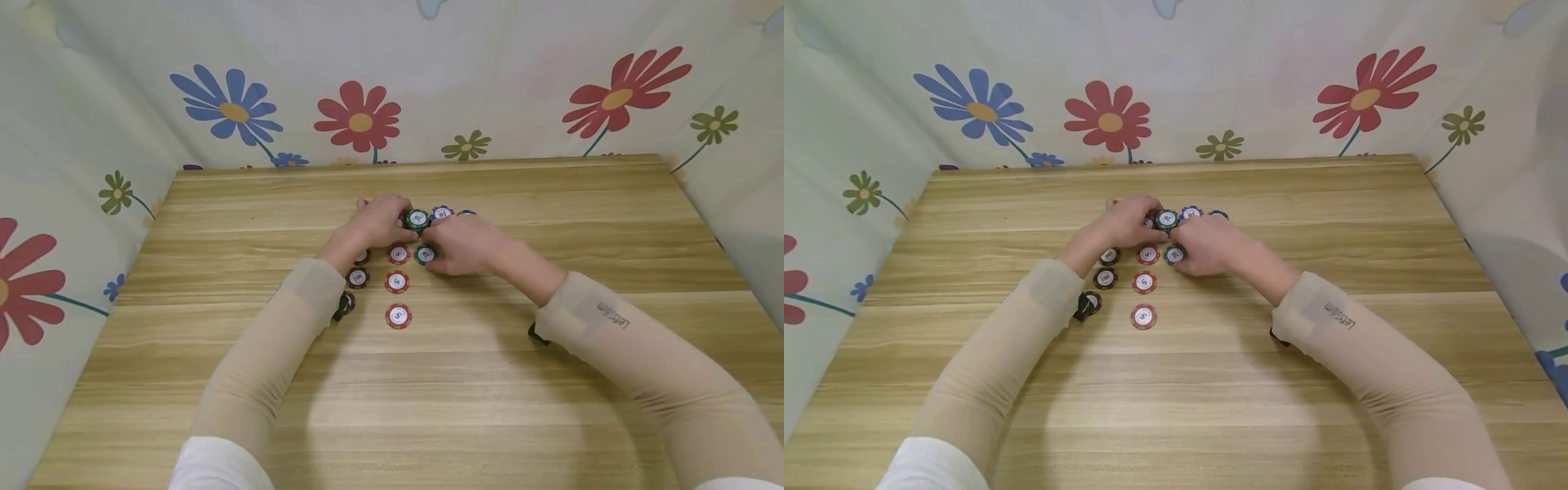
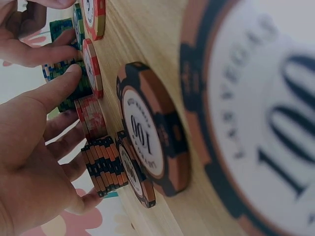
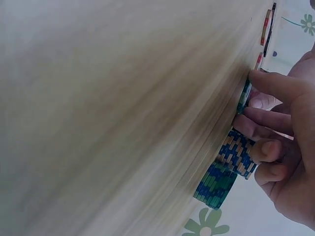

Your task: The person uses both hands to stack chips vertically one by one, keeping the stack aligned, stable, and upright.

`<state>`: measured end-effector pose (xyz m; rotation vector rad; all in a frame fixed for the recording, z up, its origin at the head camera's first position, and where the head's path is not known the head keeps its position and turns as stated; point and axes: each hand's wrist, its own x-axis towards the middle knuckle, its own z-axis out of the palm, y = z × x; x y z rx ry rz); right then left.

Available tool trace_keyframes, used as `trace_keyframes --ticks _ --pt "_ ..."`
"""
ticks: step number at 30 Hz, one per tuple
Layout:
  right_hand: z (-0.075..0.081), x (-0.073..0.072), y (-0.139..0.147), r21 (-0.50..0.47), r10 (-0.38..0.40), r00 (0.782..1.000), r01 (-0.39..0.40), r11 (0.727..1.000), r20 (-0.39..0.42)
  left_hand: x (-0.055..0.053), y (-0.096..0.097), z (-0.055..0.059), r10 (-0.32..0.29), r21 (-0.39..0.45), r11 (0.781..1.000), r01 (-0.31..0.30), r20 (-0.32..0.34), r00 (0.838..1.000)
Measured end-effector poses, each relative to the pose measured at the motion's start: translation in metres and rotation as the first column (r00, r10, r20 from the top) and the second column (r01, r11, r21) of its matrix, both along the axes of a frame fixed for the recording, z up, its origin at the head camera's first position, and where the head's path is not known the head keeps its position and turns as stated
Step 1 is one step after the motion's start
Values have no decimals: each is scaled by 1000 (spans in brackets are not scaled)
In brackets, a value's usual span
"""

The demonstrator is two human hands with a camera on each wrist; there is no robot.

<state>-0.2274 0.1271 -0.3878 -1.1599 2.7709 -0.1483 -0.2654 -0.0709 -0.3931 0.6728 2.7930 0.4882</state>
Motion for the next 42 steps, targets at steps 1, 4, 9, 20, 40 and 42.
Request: trace_keyframes --ticks 1,4,9,20,40,42 --pt "0 0 0 -1 3 1000 -3 1000 1 0 0 0 2 2 1000 -2 1 1000" --pt "-1 0 -1 -9 12 1000 -12 1000 3 0 0 0 4 3 1000 -4 3 1000" --pt "-2 0 -2 -11 13 1000 -13 1000 5 -1 -1 0 0 9 1000 0 7 1000" --pt "-8 1 -1 -13 -2 1000 2 1000 9 -6 -5 -4 -21 84 996 17 47 999" --pt "12 -13 1 -210 -82 989 55 976 -120 -10 -9 -9 -35 130 991 27 57 998" --pt "13 -15 0 -208 -93 986 63 976 -140 -10 -9 -10 -33 132 991 26 56 998"
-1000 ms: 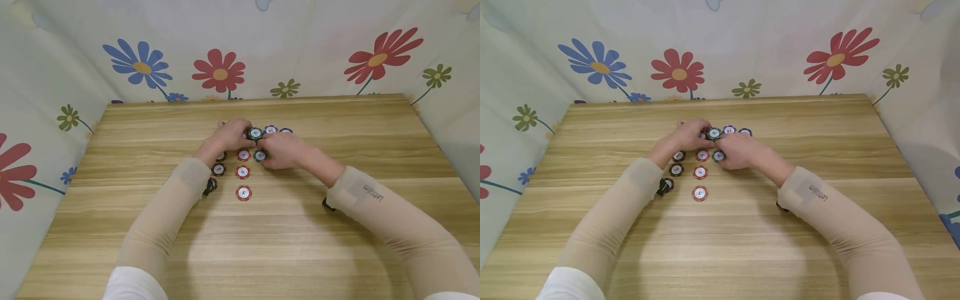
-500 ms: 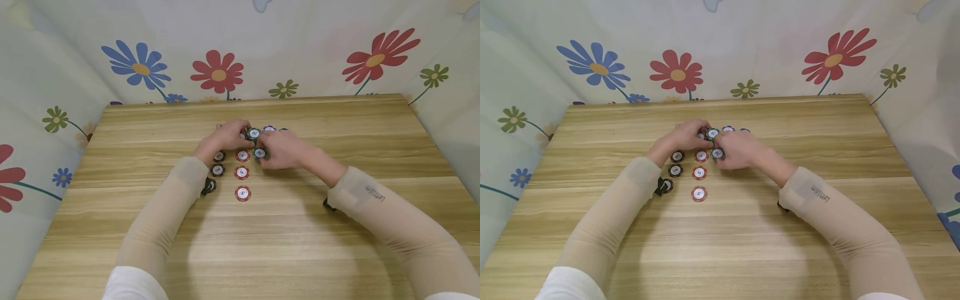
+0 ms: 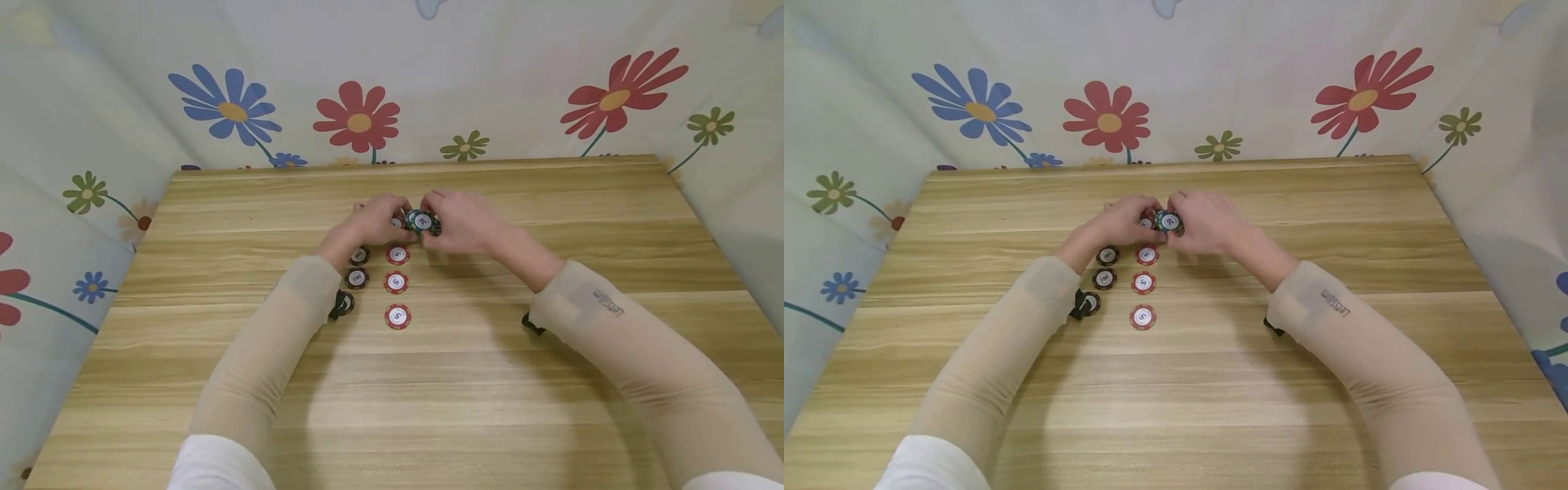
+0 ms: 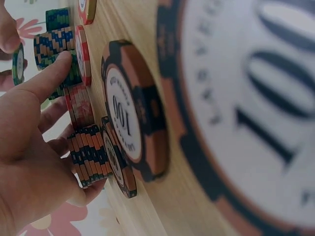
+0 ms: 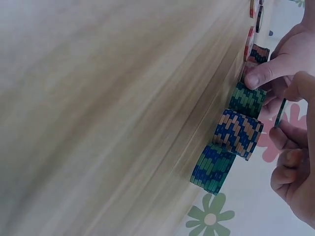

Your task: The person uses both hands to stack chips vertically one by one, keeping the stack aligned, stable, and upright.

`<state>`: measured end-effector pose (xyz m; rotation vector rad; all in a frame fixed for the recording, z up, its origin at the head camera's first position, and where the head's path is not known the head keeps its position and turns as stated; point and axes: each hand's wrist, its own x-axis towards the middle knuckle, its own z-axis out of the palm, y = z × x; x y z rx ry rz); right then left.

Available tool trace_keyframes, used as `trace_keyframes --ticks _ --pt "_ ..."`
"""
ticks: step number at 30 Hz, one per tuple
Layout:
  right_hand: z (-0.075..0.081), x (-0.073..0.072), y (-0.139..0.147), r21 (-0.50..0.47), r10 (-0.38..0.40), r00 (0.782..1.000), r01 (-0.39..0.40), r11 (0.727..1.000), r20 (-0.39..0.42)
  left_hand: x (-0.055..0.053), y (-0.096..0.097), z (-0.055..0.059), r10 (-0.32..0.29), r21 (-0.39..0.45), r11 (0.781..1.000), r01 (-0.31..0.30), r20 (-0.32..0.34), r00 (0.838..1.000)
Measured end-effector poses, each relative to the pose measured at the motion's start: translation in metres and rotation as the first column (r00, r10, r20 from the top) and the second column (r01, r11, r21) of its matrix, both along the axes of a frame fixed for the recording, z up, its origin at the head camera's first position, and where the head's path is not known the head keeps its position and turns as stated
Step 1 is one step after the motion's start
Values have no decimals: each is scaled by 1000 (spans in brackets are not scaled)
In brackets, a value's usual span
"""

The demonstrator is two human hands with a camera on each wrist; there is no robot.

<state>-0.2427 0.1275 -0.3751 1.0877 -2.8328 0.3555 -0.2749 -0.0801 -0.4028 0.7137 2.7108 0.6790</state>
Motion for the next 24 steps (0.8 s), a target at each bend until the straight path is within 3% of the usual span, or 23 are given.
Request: trace_keyframes --ticks 11,24 --pt "1 -11 -8 82 20 995 -12 997 -93 1 -1 2 5 -25 1000 -5 4 1000" --pt "-9 -20 -10 135 18 996 -6 991 -83 1 0 2 4 -29 1000 -4 -5 1000"
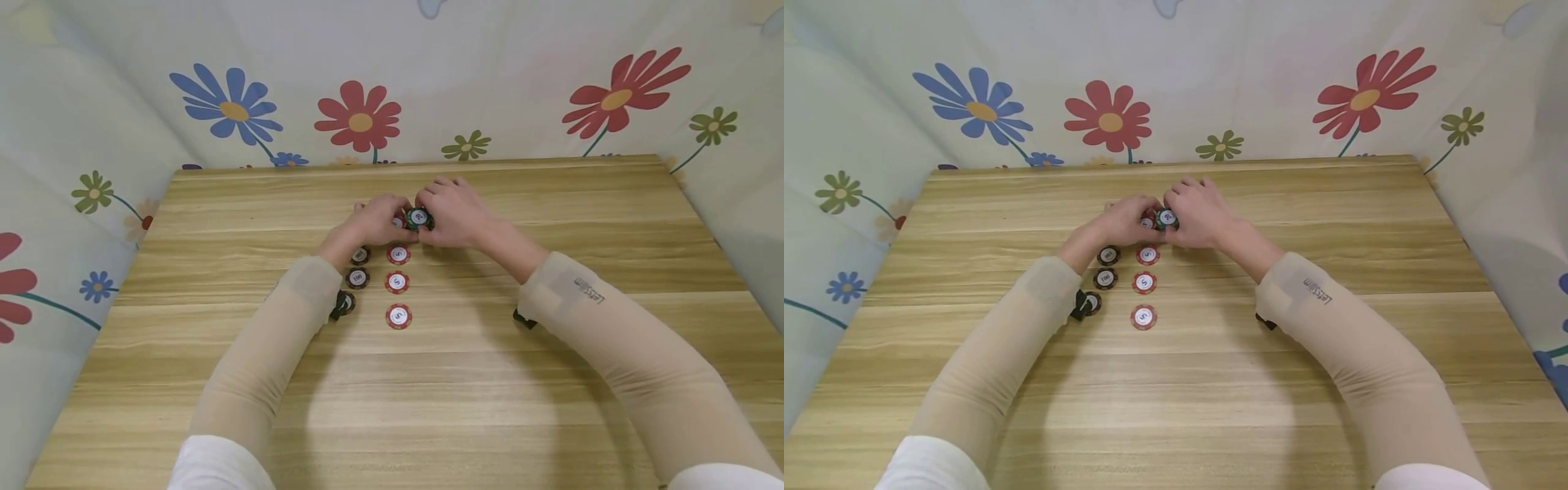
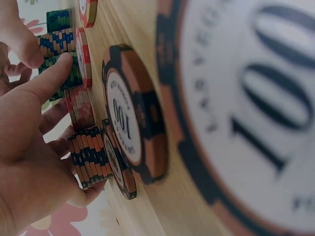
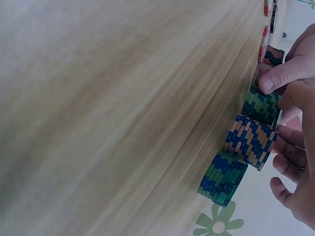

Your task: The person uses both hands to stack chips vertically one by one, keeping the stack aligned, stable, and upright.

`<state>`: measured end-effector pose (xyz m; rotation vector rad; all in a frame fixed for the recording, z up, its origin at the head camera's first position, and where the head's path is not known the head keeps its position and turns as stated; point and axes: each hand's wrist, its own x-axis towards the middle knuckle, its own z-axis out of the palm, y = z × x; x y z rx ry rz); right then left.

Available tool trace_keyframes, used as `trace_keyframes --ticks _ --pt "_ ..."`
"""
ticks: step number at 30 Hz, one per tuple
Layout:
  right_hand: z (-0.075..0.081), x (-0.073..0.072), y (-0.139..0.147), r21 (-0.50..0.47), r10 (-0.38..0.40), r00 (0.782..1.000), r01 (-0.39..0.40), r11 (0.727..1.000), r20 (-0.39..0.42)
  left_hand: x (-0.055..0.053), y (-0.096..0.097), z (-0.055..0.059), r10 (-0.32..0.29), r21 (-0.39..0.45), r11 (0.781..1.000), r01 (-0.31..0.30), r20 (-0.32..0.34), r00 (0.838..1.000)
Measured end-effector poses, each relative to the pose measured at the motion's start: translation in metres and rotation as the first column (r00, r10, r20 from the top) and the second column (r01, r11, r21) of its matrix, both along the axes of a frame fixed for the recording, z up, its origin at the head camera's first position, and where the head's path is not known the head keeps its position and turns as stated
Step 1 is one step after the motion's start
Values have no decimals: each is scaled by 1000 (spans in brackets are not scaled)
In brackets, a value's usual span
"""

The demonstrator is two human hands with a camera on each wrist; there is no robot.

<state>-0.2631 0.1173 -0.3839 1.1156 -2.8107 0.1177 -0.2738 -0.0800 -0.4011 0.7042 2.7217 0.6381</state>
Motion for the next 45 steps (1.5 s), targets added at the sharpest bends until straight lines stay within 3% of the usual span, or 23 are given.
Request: trace_keyframes --ticks 30,36,39,45 --pt "-1 0 0 27 -44 996 42 999 74 4 -2 1 8 -10 1000 -8 14 1000" --pt "2 1 -1 27 -46 994 43 999 104 7 -7 11 -13 7 1000 13 50 999" --pt "5 1 -4 33 -43 991 39 999 125 12 -12 18 23 2 1000 -23 61 998" --pt "7 1 -11 43 -57 982 50 998 182 28 -19 31 192 -31 981 -190 37 981"
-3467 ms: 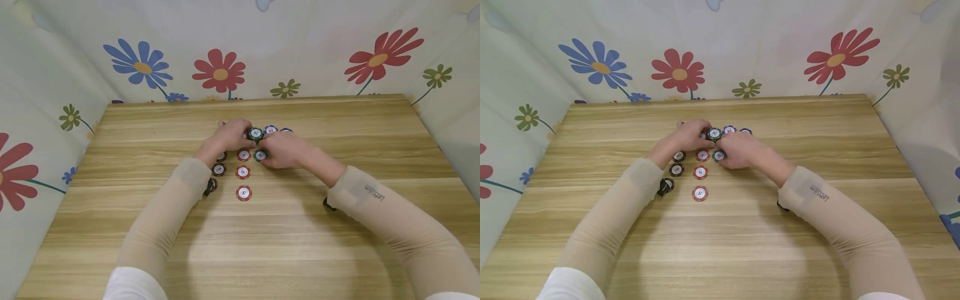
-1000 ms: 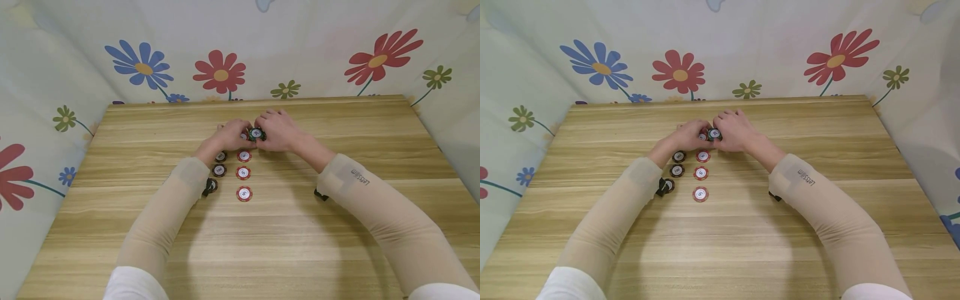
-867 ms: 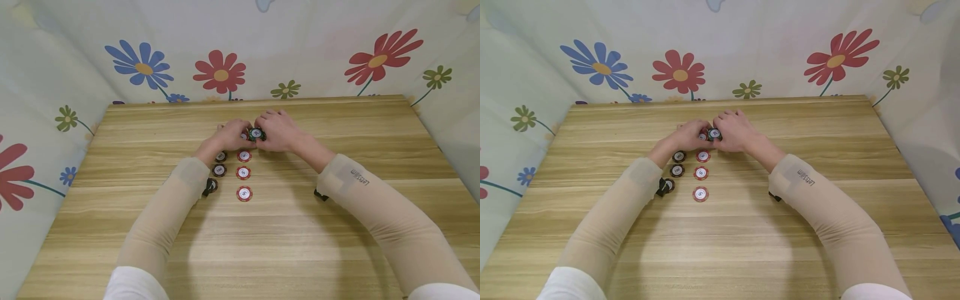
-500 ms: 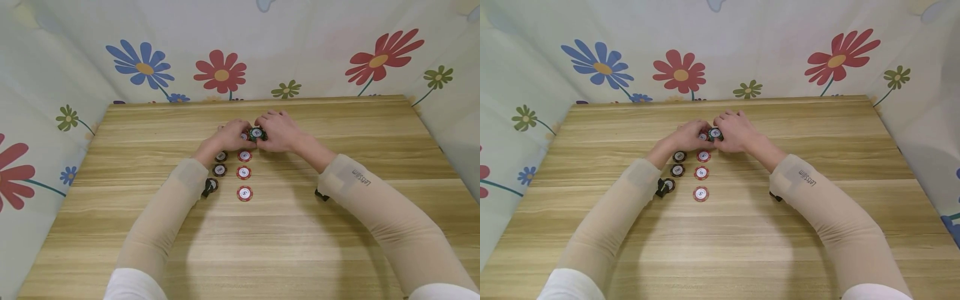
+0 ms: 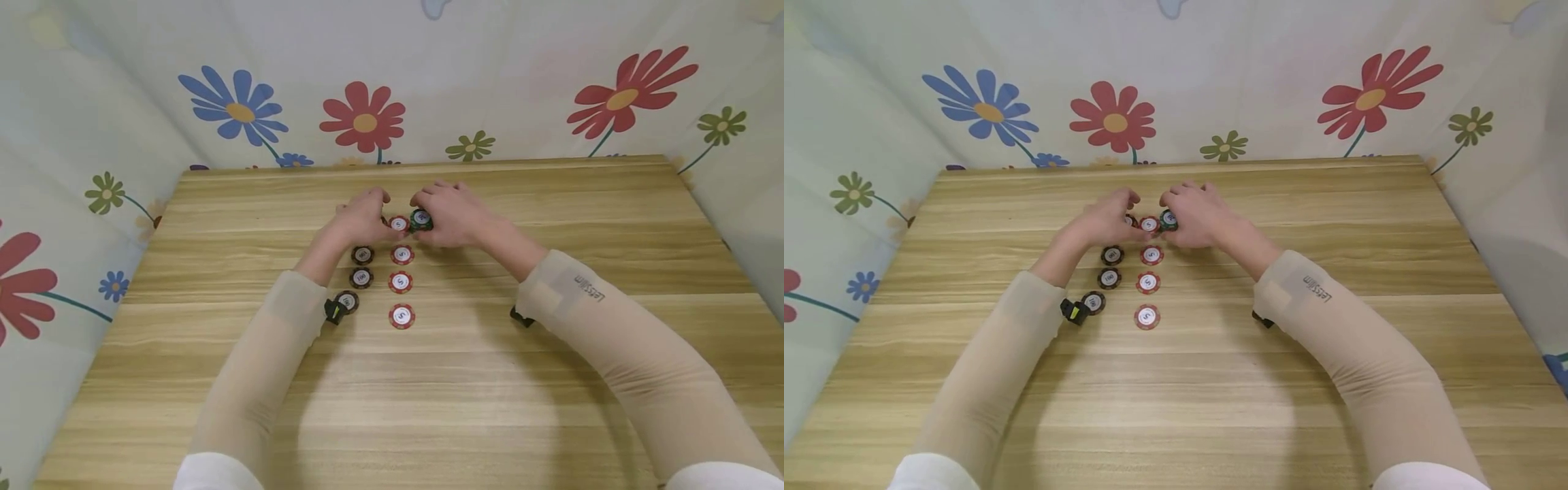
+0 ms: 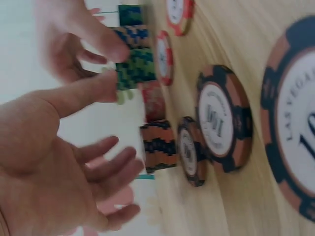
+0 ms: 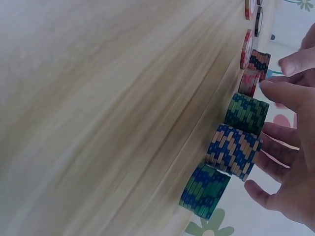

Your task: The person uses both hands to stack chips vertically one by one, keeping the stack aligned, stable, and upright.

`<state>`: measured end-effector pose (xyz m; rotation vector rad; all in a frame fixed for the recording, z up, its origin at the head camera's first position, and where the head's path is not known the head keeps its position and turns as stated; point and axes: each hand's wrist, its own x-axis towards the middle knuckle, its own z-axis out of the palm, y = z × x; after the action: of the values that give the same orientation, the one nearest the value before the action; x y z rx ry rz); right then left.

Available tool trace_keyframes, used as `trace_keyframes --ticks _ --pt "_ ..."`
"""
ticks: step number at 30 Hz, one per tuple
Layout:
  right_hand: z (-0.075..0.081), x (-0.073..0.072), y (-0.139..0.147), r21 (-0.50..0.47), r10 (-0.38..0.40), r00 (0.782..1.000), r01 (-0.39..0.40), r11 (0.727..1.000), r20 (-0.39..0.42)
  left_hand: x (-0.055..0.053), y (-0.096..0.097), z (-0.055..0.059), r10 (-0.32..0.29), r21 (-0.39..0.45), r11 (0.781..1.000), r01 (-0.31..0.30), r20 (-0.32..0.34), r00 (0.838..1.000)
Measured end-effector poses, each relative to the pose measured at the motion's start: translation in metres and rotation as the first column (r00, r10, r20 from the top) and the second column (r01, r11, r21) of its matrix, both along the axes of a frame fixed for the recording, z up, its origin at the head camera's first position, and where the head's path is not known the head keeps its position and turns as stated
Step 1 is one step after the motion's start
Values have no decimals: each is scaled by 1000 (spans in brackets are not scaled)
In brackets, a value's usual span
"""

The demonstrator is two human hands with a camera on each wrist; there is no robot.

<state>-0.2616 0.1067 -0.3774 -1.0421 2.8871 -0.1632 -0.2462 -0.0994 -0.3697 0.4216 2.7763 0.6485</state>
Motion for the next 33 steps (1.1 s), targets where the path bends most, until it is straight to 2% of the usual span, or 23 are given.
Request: trace_keyframes --ticks 3,6,9,14,18,21,24,27,30,33 --pt "-2 -1 -5 6 -5 1000 5 1000 17 8 -5 3 76 2 997 -76 -56 996" --pt "-3 -1 -8 11 -11 999 11 1000 38 15 -10 6 99 15 995 -98 -88 991" --pt "-5 -1 -11 11 -18 998 18 1000 55 21 -14 6 69 1 998 -69 -94 993" --pt "-6 -3 -17 19 -32 997 31 999 70 30 -13 6 -28 -65 998 20 -121 992" --pt "-8 -4 -21 31 -39 995 36 999 90 35 -6 5 -70 -62 996 65 -89 994" --pt "-9 -4 -23 29 -43 994 41 999 100 39 0 3 -77 -80 994 72 -61 995" --pt "-11 -5 -25 26 -44 994 42 999 104 46 6 1 -124 -161 980 112 -67 990" --pt "-11 -6 -27 33 -34 994 30 999 105 56 11 0 -192 -232 957 175 -51 980" --pt "-12 -6 -29 37 -30 994 26 999 107 70 15 0 -273 -288 924 250 -43 961" --pt "-13 -7 -29 35 -35 993 31 999 113 82 17 -2 -369 -295 890 349 -13 929"
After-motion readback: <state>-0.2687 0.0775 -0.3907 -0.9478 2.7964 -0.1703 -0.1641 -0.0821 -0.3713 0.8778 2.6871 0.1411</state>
